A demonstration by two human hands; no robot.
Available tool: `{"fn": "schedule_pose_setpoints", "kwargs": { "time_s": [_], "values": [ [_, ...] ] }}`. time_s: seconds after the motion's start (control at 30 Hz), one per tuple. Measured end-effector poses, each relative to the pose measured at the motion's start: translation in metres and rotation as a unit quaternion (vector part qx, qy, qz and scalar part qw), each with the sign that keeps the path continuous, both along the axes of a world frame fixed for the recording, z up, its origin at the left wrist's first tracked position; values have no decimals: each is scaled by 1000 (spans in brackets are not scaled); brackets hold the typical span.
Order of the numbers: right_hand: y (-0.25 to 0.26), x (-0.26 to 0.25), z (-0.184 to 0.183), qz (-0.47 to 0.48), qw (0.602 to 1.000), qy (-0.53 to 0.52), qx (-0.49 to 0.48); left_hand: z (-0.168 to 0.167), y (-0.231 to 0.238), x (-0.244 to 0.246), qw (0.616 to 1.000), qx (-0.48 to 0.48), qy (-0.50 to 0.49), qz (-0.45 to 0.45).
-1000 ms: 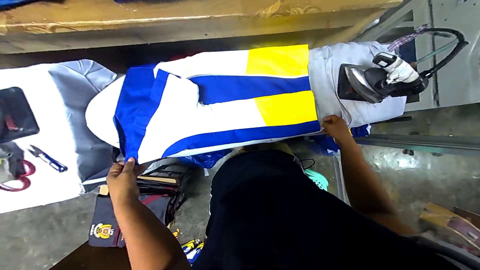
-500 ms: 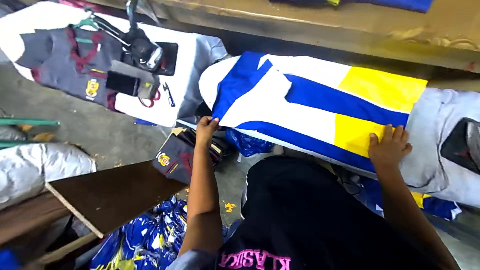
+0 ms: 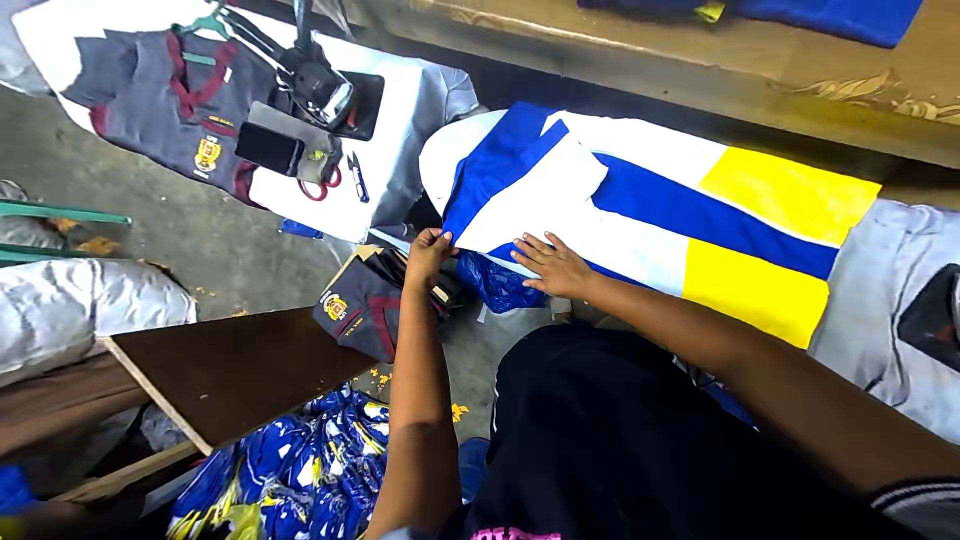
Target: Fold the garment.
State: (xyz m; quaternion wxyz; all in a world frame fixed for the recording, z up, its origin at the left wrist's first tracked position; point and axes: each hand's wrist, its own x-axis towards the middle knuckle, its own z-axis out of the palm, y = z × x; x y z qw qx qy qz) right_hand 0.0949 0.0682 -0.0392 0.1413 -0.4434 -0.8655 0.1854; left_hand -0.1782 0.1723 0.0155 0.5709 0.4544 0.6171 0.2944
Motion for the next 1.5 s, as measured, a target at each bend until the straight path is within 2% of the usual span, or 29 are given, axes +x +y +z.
{"fn": "schedule_pose_setpoints", "kwargs": {
  "time_s": [0.1,0.27,0.33,0.4,0.47,0.5,0.57,0.6,0.63,0.7,0.77,0.9,0.93,0.97,1.0,1.07,1.13,1.23,1.3,1.4,1.5],
  "values": [
    [4,2,-13,-5,999,-26,-21,-6,2,0,1000,11,3,-2],
    [5,-1,-5,-6,998,-29,-60,-9,1,4,1000,18,21,7],
    [8,-1,10,-26,995,-10,-98,-4,-4,8,994,53,95,5],
    [8,7,29,-122,987,72,-70,17,-16,17,972,108,206,-14],
    [11,27,44,-280,948,148,-24,42,-38,35,954,158,252,-42],
    [15,40,51,-359,914,188,-38,52,-51,48,957,164,233,-59],
    [30,68,53,-478,824,284,-108,60,-74,74,976,134,126,-121],
    [38,78,53,-509,781,329,-151,59,-80,85,979,104,59,-164],
    [46,85,53,-519,755,356,-183,55,-81,95,977,74,-4,-201],
    [62,89,51,-506,744,373,-227,40,-73,111,966,12,-100,-238],
    [78,86,46,-498,745,361,-257,24,-60,120,954,-64,-176,-235],
    [101,81,47,-521,726,340,-292,-7,-37,129,941,-206,-229,-138],
    [101,78,50,-513,735,348,-275,-11,-34,129,936,-231,-241,-114],
    [97,74,54,-488,770,338,-233,-12,-31,128,929,-248,-255,-101],
    [89,70,60,-439,827,307,-171,-13,-27,128,923,-259,-267,-100],
    [62,60,64,-288,930,226,-37,-17,-25,126,912,-265,-291,-111],
    [32,54,61,-138,977,158,37,-14,-26,123,905,-258,-324,-92],
    [0,58,46,-39,995,92,21,-4,-22,113,900,-219,-376,-22],
    [-13,62,34,-34,996,80,22,9,-13,106,922,-214,-322,20],
    [-25,69,23,-80,993,86,31,25,4,97,956,-193,-216,-44],
    [-31,93,28,-195,976,95,-3,36,20,99,982,-122,-64,-133]
  ]
}}
